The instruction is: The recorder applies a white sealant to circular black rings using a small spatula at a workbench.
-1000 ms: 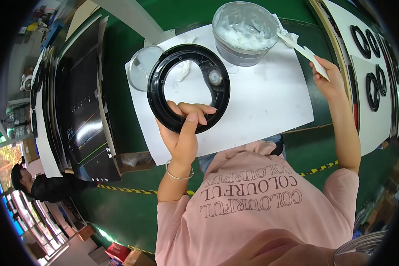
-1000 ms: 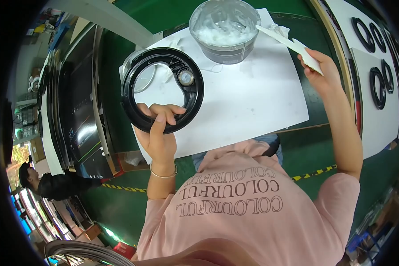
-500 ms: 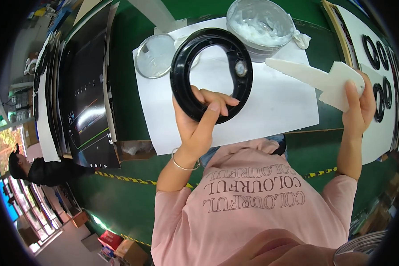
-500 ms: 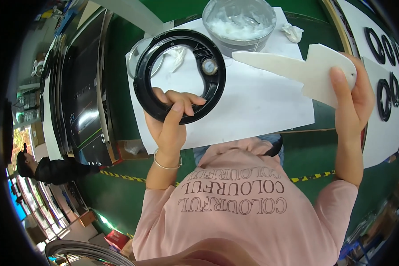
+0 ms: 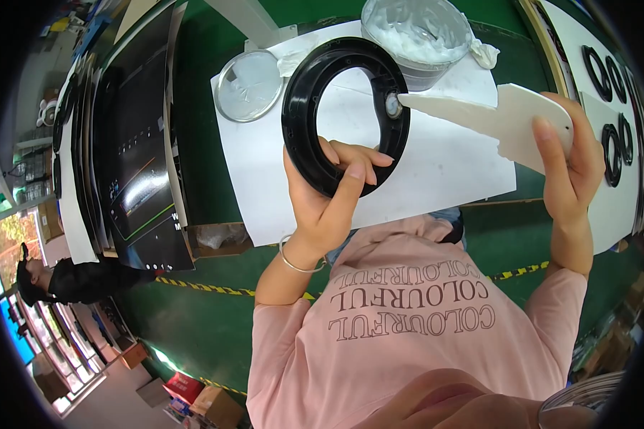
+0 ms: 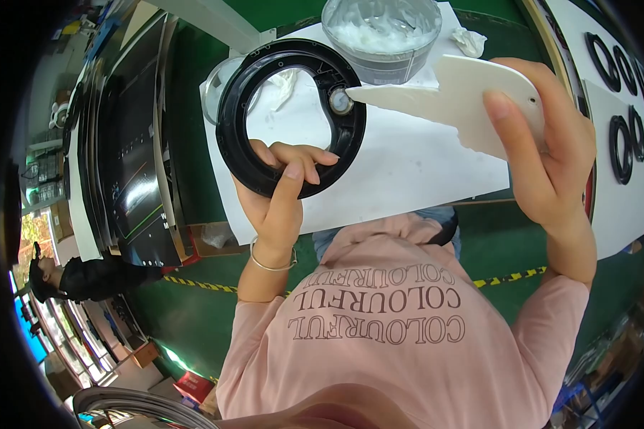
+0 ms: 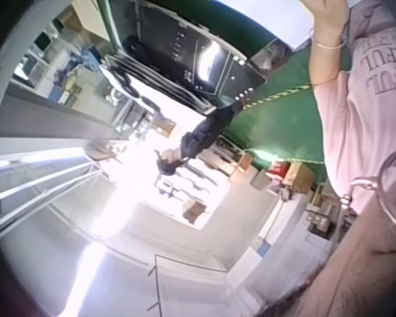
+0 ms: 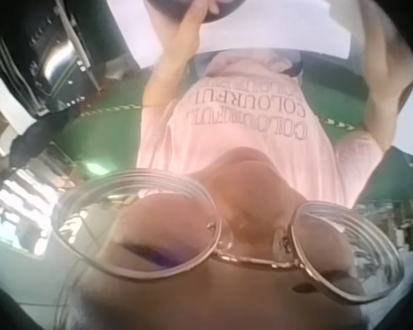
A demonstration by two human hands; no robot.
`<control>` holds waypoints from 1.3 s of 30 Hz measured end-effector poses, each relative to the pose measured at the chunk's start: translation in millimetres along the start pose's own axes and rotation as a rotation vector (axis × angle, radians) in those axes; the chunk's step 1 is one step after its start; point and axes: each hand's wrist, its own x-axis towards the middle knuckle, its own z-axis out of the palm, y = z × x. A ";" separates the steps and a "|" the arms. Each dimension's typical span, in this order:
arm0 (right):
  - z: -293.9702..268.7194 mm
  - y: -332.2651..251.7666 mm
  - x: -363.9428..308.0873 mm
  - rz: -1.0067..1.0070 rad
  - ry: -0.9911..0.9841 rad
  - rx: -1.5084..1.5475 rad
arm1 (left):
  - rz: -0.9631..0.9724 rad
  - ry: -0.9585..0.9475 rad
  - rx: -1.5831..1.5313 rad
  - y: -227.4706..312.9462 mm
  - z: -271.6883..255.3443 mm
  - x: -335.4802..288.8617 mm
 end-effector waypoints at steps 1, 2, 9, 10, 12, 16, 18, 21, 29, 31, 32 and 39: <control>0.4 0.0 1.4 0.001 0.001 -0.001 | 0.008 -0.025 0.024 0.3 -0.3 0.2; 0.7 0.3 3.2 -0.012 -0.004 -0.005 | 0.007 -0.026 0.024 0.7 0.0 0.1; 0.5 -4.3 8.6 -0.043 -0.007 -0.031 | 0.028 -0.047 0.085 1.0 3.6 -1.3; 0.7 -6.8 9.5 -0.042 -0.008 -0.030 | 0.021 -0.044 0.093 0.2 3.6 -1.8; 1.0 -13.7 11.5 -0.094 -0.056 -0.107 | 0.031 -0.061 0.101 -0.9 1.6 -0.9; 1.7 -18.1 15.2 -0.208 -0.076 -0.121 | 0.056 -0.074 0.068 -3.6 -0.4 0.3; 1.7 -20.9 19.8 -0.372 -0.117 -0.204 | 0.029 -0.064 0.059 -1.9 0.8 1.9; -1.1 -22.8 24.5 -0.548 -0.207 -0.291 | 0.020 -0.063 0.044 -2.4 -1.8 1.5; 3.3 -15.9 20.0 -0.807 -0.232 -0.240 | -0.001 -0.055 0.039 -1.7 -2.5 1.6; 3.8 -15.9 19.4 -0.834 -0.228 -0.245 | -0.029 -0.042 0.029 -1.0 -2.1 1.7; 3.9 -15.2 19.1 -0.857 -0.222 -0.261 | -0.029 -0.043 0.029 -0.9 -2.0 2.0; -9.3 -8.9 24.1 -0.820 -0.167 -0.318 | -0.062 0.020 -0.033 -0.3 -4.2 3.2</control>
